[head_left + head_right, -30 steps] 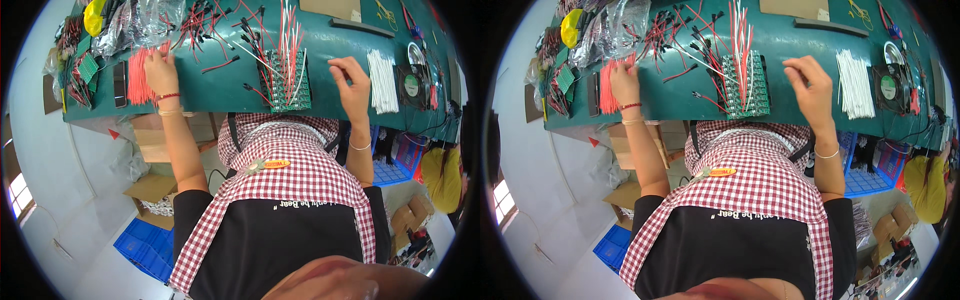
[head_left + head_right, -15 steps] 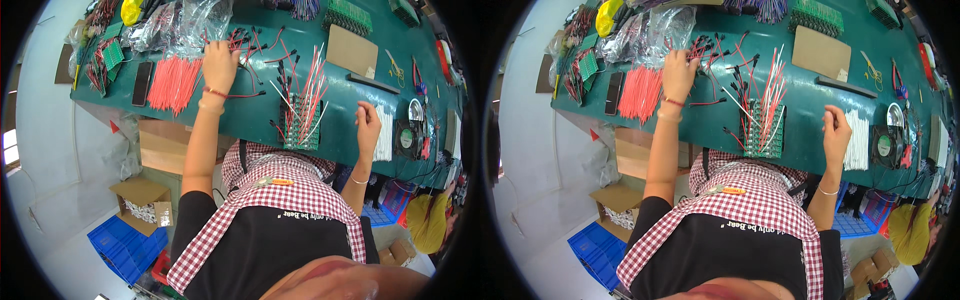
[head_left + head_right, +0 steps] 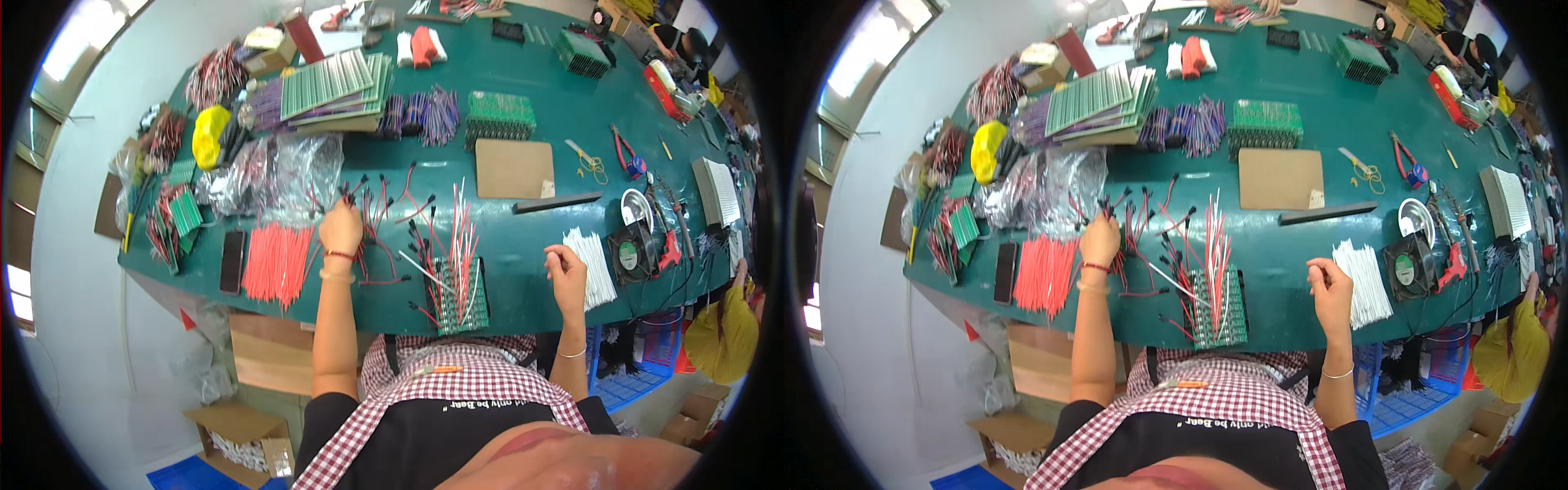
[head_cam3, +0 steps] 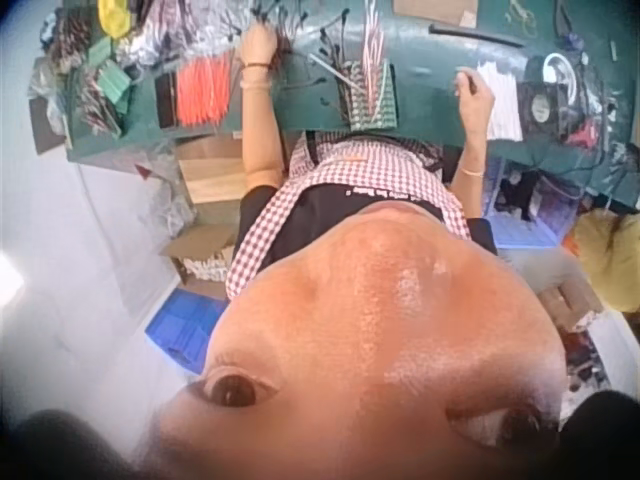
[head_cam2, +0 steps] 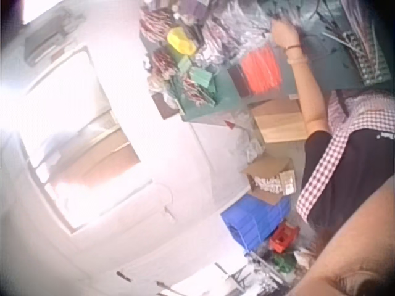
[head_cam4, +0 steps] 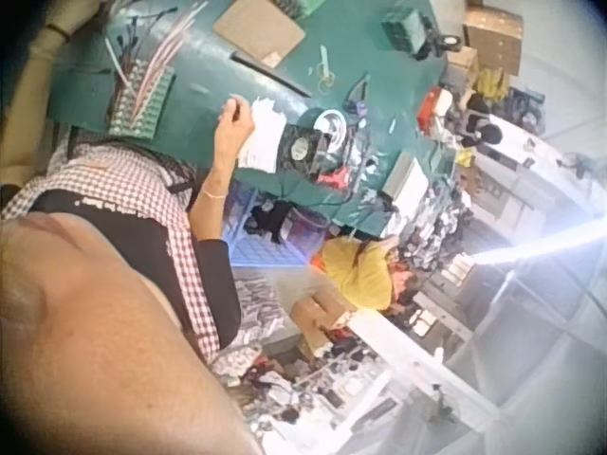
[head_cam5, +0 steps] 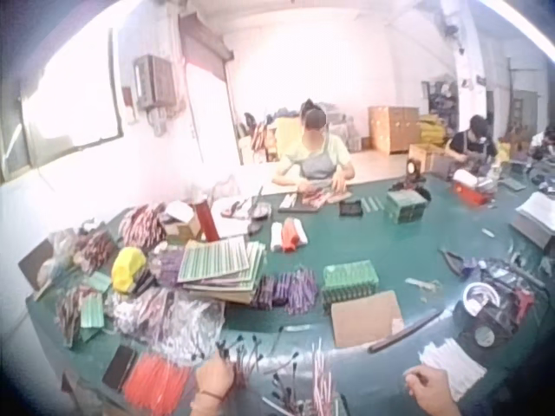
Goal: The person assembles electrical components by plugging wire harnesses into circuit boards by hand at a factory workbench.
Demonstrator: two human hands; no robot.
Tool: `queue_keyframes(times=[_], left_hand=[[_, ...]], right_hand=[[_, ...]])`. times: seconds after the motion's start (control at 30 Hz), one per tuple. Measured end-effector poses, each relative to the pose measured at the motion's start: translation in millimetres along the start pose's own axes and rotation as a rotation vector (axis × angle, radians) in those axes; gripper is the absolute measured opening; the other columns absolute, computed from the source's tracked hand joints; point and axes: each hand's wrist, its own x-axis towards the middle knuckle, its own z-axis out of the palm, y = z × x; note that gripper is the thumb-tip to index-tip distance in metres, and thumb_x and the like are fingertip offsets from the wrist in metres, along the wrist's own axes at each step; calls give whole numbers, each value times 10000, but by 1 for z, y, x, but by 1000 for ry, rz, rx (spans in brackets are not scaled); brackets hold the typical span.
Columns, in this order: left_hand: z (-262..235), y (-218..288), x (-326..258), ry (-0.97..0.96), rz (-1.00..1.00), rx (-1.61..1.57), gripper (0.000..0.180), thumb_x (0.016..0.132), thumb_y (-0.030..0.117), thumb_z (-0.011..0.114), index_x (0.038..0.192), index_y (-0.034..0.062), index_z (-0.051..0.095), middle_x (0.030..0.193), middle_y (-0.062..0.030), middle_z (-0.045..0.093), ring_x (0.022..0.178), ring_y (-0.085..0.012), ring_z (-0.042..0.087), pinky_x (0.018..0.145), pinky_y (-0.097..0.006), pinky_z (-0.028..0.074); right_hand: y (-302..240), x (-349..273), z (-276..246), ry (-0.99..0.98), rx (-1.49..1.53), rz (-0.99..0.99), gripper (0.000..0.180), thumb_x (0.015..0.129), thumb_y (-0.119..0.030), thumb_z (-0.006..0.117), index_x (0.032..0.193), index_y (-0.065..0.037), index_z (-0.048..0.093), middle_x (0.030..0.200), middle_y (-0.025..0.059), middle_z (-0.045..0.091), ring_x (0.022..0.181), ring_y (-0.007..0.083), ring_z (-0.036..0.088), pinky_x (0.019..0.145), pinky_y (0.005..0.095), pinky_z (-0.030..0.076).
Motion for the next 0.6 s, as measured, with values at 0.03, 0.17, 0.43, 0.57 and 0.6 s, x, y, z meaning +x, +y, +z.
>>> queue_keyframes(times=[0.03, 0.17, 0.43, 0.57, 0.6], left_hand=[[-6, -3, 4, -94, -30, -112, 268, 869, 245, 502, 821, 8, 618, 804, -218, 669, 771, -421, 644, 681, -463, 514], [13, -30, 5, -52, -22, -399, 313, 930, 248, 497, 906, -39, 618, 825, -244, 670, 772, -372, 651, 708, -428, 499], [-6, -30, 8, -196, -246, -1277, 265, 980, 165, 445, 955, -38, 613, 921, -122, 689, 870, -183, 649, 774, -290, 486], [-12, -25, 10, -129, -276, -1472, 225, 968, 170, 513, 961, -22, 630, 871, -42, 636, 827, -117, 573, 780, -278, 451], [-12, -28, 15, -124, -215, -1561, 205, 963, 152, 533, 976, -25, 635, 863, -31, 627, 817, -118, 573, 794, -277, 452]], right_hand=[[-1, 1, 0, -12, 7, -10, 114, 915, -89, 578, 941, -2, 648, 695, -4, 577, 568, 41, 488, 502, 194, 387], [-12, 6, 4, -6, 58, -36, 115, 916, -94, 578, 936, -7, 651, 676, -4, 581, 563, 48, 503, 500, 192, 396], [-14, 7, 9, -93, 120, -17, 123, 923, -106, 572, 942, -12, 649, 689, 5, 592, 578, 46, 515, 511, 194, 409], [-22, 12, 9, -89, 141, 0, 125, 926, -112, 572, 944, -15, 649, 700, 2, 586, 580, 43, 499, 522, 190, 402], [-25, 10, 8, -90, 149, 19, 125, 928, -113, 572, 947, -17, 649, 707, 0, 583, 582, 43, 493, 527, 187, 399]])
